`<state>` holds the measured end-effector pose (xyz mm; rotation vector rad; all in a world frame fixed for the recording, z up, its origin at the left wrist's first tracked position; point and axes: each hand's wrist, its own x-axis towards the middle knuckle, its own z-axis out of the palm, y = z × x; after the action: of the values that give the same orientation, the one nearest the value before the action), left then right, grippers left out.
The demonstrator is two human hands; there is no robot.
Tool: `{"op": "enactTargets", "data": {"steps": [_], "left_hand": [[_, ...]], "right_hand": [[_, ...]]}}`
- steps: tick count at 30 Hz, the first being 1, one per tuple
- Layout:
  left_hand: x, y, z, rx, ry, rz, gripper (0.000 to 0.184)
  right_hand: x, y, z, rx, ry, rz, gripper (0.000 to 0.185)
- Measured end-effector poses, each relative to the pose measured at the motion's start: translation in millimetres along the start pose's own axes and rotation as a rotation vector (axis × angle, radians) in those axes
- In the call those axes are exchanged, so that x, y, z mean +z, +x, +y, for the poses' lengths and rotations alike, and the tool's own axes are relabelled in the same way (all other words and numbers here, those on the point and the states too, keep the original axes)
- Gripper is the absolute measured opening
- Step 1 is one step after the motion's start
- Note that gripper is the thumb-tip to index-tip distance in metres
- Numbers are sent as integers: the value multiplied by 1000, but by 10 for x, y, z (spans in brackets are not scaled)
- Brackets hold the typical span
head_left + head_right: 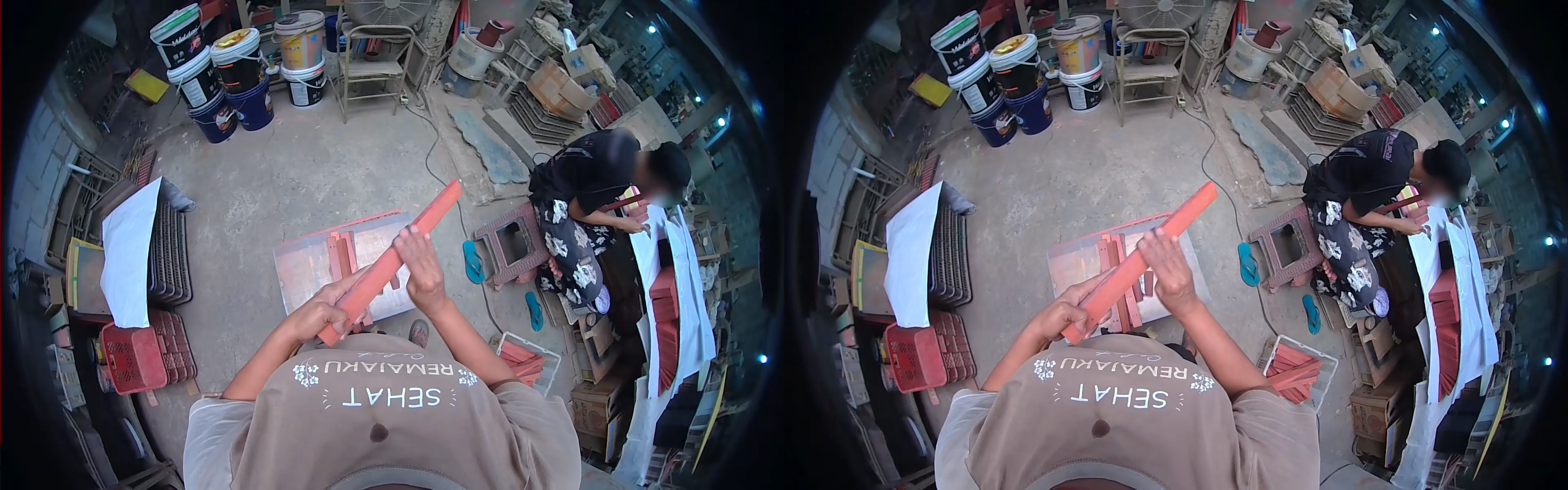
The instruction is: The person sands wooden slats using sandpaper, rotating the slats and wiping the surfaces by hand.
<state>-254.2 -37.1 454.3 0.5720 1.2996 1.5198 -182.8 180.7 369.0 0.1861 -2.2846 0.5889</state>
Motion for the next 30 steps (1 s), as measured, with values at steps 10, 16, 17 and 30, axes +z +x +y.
{"op": "enactTargets", "data": {"steps": [10, 16, 17, 30], "left_hand": [[-113, -74, 56, -63, -228, -125, 106], [-185, -103, -92, -71, -223, -152, 108], [-184, -92, -77, -66, -203, -145, 108], [-214, -172, -125, -78, -290, -150, 106]], "right_hand": [[-88, 47, 315, 138, -122, 84, 72], [-235, 102, 831, 366, -290, 134, 78], [-188, 65, 798, 328, -240, 132, 78], [-225, 156, 714, 304, -316, 147, 80]]}}
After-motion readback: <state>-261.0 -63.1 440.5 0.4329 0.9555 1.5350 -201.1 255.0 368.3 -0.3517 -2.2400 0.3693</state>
